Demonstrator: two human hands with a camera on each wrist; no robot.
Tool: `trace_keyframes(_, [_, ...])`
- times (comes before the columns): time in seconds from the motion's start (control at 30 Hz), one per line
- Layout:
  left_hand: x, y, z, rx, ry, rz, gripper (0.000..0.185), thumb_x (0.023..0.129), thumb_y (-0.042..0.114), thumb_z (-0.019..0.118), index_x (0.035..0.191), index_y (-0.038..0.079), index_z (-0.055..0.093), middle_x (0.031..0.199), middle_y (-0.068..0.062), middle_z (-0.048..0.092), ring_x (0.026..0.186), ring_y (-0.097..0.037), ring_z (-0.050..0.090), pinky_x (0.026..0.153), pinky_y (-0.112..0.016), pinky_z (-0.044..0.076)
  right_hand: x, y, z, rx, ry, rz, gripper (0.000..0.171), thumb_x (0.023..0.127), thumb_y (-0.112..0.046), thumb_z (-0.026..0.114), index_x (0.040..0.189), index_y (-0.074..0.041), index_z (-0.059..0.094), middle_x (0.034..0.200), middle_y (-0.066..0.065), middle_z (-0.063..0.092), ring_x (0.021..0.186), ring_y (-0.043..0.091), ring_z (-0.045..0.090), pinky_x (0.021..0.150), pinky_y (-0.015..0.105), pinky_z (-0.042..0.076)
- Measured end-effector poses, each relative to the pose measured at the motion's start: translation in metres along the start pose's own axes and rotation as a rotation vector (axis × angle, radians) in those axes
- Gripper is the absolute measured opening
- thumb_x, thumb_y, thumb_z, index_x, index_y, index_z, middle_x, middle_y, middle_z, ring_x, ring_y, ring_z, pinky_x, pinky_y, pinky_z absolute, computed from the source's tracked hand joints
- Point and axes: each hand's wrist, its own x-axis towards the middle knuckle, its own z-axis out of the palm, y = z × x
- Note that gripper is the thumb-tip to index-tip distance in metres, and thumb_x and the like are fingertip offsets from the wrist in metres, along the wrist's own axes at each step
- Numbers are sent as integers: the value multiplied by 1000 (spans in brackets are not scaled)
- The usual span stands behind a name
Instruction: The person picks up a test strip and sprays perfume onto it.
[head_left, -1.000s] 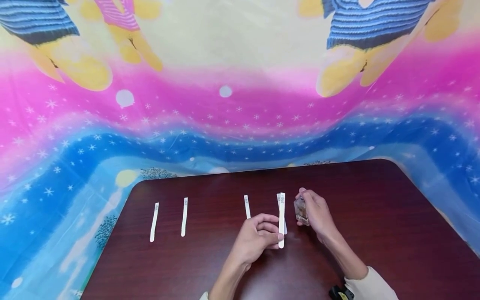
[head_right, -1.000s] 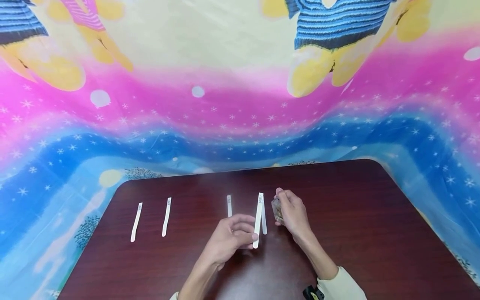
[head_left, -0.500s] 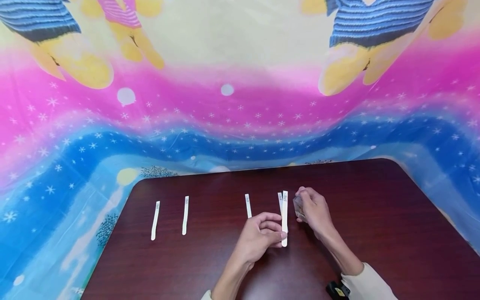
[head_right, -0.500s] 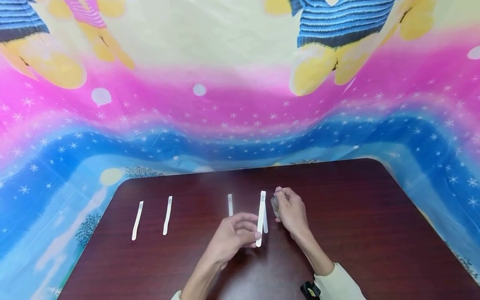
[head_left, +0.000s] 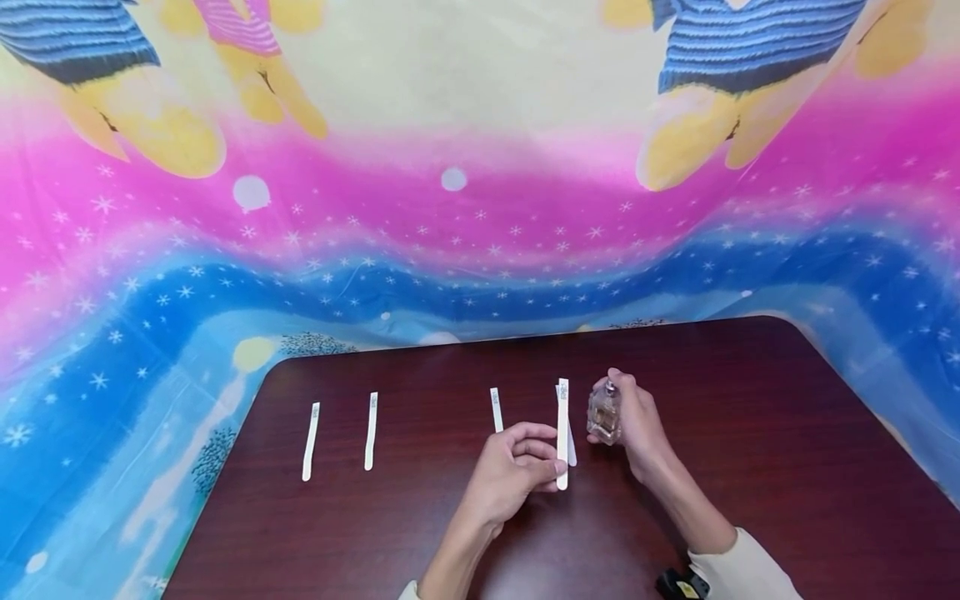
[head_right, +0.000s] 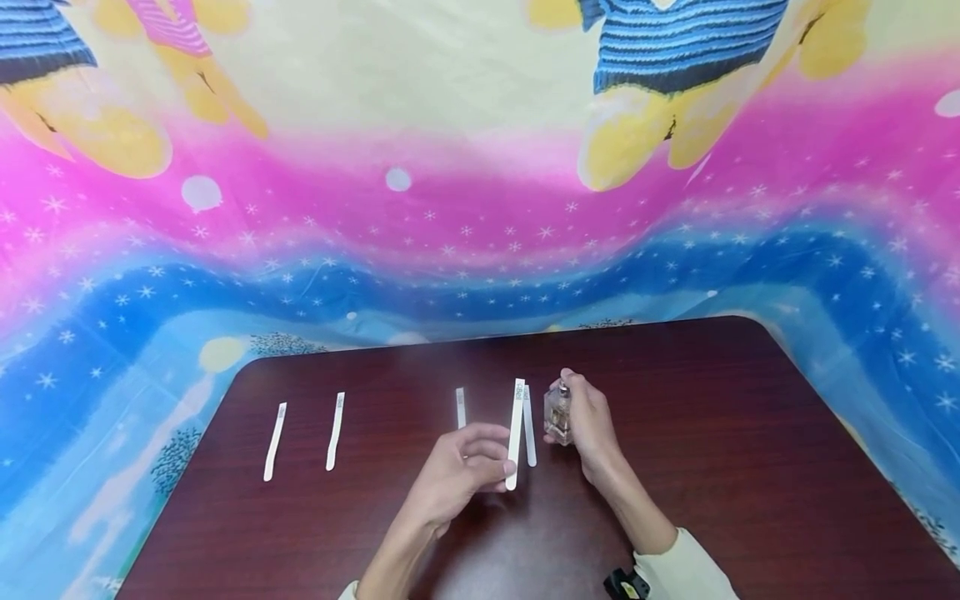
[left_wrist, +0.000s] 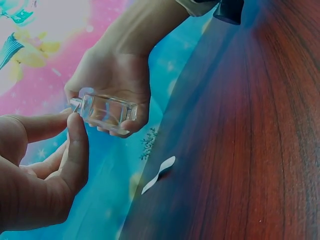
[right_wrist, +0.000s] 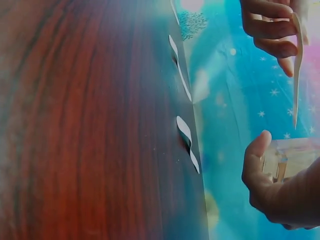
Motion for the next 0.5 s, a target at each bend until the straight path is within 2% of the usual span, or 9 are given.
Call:
trace_keyframes(0.2, [1, 0, -4, 21, 18, 3, 42, 87, -11, 78, 127, -5, 68, 98, -14, 73, 74, -10, 70, 68, -24, 66, -4, 1, -3, 94, -68, 2, 44, 115, -48, 35, 103, -14, 60, 83, 0, 66, 72, 17, 67, 64, 39, 66])
trace_keyframes(0.5, [3, 3, -18, 45, 36, 0, 44, 88, -8, 79, 130, -5, 67, 100, -14, 73, 73, -9, 70, 69, -24, 66, -9, 2, -8, 103, -102, -40, 47, 115, -50, 36, 101, -12, 60, 85, 0, 66, 75, 17, 67, 66, 40, 66])
